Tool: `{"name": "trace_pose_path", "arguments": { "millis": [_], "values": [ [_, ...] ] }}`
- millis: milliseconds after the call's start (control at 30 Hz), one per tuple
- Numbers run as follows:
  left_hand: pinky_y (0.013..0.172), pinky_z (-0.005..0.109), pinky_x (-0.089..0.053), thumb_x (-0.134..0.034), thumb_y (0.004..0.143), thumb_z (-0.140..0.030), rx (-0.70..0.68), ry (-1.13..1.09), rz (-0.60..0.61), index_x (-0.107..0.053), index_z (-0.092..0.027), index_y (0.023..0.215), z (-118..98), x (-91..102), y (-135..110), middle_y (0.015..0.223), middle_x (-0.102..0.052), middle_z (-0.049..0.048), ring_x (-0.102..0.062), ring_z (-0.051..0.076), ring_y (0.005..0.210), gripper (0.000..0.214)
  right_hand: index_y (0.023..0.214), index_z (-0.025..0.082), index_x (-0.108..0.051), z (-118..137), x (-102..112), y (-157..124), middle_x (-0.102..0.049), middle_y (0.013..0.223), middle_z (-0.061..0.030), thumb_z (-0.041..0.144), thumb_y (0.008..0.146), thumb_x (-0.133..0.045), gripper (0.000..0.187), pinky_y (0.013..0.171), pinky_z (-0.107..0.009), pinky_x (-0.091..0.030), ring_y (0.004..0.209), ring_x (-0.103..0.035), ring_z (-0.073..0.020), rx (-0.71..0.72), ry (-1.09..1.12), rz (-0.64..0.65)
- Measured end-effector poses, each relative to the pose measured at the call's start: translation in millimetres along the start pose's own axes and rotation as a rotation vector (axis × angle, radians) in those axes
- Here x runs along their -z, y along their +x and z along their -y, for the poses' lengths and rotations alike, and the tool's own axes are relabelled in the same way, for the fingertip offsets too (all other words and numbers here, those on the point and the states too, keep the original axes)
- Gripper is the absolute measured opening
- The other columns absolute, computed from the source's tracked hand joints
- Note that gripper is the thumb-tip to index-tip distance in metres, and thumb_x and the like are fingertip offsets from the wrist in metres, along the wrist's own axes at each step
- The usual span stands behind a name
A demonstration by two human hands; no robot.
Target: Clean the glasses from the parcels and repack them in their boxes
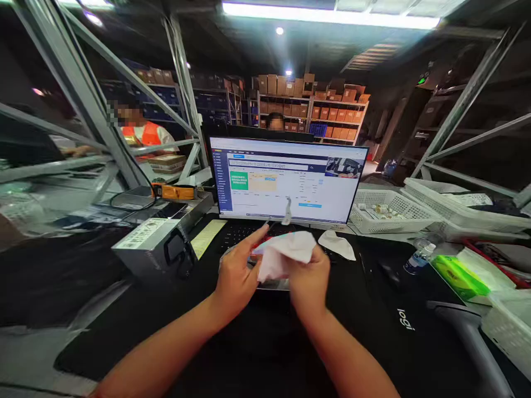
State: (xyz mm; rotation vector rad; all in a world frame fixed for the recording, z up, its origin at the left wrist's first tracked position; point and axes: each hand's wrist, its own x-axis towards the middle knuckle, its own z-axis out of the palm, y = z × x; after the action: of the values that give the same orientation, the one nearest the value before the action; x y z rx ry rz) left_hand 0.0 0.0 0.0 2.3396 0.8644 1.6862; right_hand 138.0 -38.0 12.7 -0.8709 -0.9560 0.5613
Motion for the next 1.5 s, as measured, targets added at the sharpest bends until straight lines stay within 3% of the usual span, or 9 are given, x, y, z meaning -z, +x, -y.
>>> {"name": "trace_pose_path", "arguments": {
  "millis": [200, 433, 700, 833, 1000, 1133, 1233, 1300, 1500],
  "values": [
    [0.104, 0.038, -0.055, -0.056, 0.094, -0.017, 0.085, 0.016, -0.018, -0.051, -0.020, 0.142, 2.7, 6.8, -2.8, 0.136, -0.066, 0.0105, -0.065, 0.024, 0.123, 0.049, 0.079, 0.022, -0.080, -11.6, -12.3, -9.1, -0.079, 0.078, -0.0034, 0.024, 0.058, -0.090, 0.023, 0.063, -0.030, -0.059, 0.067, -0.072, -0.0211, -0.028, 0.031, 0.079],
    [0.120, 0.042, -0.039, -0.049, 0.090, -0.006, -0.161, -0.004, 0.071, -0.045, -0.019, 0.146, -7.9, -4.9, -4.8, 0.141, -0.062, 0.0100, -0.059, 0.021, 0.132, 0.057, 0.075, 0.022, -0.075, 10.6, 6.7, 24.4, -0.077, 0.079, -0.0007, 0.028, 0.059, -0.092, 0.024, 0.074, -0.030, -0.060, 0.073, -0.072, -0.0170, -0.234, 0.396, -0.024],
    [0.102, 0.034, -0.056, -0.063, 0.090, -0.018, 0.044, -0.139, -0.021, -0.047, -0.021, 0.145, -1.9, 6.0, -10.1, 0.140, -0.062, 0.0110, -0.066, 0.023, 0.121, 0.058, 0.094, 0.027, -0.081, -30.4, -14.4, -35.2, -0.080, 0.091, -0.0029, 0.015, 0.076, -0.077, 0.022, 0.081, -0.036, -0.060, 0.084, -0.074, -0.0240, 0.213, -0.004, 0.085],
    [0.113, 0.040, -0.048, -0.058, 0.093, -0.015, -0.035, -0.136, 0.016, -0.048, -0.023, 0.144, -4.6, 7.1, -7.2, 0.139, -0.064, 0.0089, -0.064, 0.022, 0.124, 0.052, 0.080, 0.023, -0.079, -15.4, -5.4, -15.4, -0.078, 0.079, -0.0029, 0.021, 0.067, -0.085, 0.014, 0.070, -0.035, -0.060, 0.074, -0.073, -0.0233, 0.016, 0.148, 0.110],
    [0.121, 0.043, -0.038, -0.050, 0.090, -0.006, -0.163, -0.026, 0.045, -0.043, -0.022, 0.148, -10.6, 3.8, -4.5, 0.142, -0.061, 0.0089, -0.059, 0.022, 0.132, 0.060, 0.084, 0.020, -0.076, 9.4, 2.5, 9.4, -0.077, 0.082, -0.0052, 0.033, 0.067, -0.087, 0.024, 0.072, -0.037, -0.061, 0.078, -0.072, -0.0231, -0.164, 0.373, -0.081],
    [0.112, 0.038, -0.049, -0.056, 0.092, -0.015, -0.107, -0.073, -0.001, -0.046, -0.023, 0.147, -7.7, 8.7, -5.8, 0.140, -0.063, 0.0088, -0.065, 0.022, 0.123, 0.056, 0.087, 0.023, -0.079, -6.9, -6.9, -16.0, -0.078, 0.083, -0.0039, 0.027, 0.075, -0.080, 0.012, 0.067, -0.034, -0.061, 0.073, -0.073, -0.0224, 0.111, 0.137, -0.018],
    [0.106, 0.036, -0.053, -0.062, 0.089, -0.015, -0.036, -0.081, -0.056, -0.048, -0.024, 0.146, -2.2, 12.8, -7.9, 0.140, -0.063, 0.0090, -0.065, 0.023, 0.122, 0.060, 0.099, 0.028, -0.081, -23.3, -15.9, -37.1, -0.079, 0.090, -0.0029, 0.016, 0.076, -0.078, 0.027, 0.069, -0.034, -0.061, 0.075, -0.074, -0.0227, 0.358, -0.028, 0.086],
    [0.102, 0.034, -0.055, -0.062, 0.088, -0.014, -0.001, -0.089, -0.060, -0.049, -0.025, 0.145, 0.6, 13.2, -8.8, 0.139, -0.063, 0.0084, -0.066, 0.022, 0.121, 0.059, 0.103, 0.031, -0.080, -27.1, -18.7, -41.1, -0.080, 0.093, -0.0020, 0.013, 0.078, -0.075, 0.032, 0.071, -0.033, -0.061, 0.077, -0.074, -0.0224, 0.402, -0.040, 0.075],
    [0.103, 0.033, -0.055, -0.056, 0.093, -0.016, -0.046, -0.071, 0.009, -0.052, -0.025, 0.141, -4.7, 16.0, -1.1, 0.134, -0.067, 0.0074, -0.067, 0.021, 0.119, 0.050, 0.077, 0.023, -0.081, 0.3, -5.5, -11.2, -0.076, 0.070, -0.0009, 0.019, 0.065, -0.086, 0.014, 0.059, -0.027, -0.059, 0.062, -0.070, -0.0190, 0.071, 0.135, 0.138]
  ]
}}
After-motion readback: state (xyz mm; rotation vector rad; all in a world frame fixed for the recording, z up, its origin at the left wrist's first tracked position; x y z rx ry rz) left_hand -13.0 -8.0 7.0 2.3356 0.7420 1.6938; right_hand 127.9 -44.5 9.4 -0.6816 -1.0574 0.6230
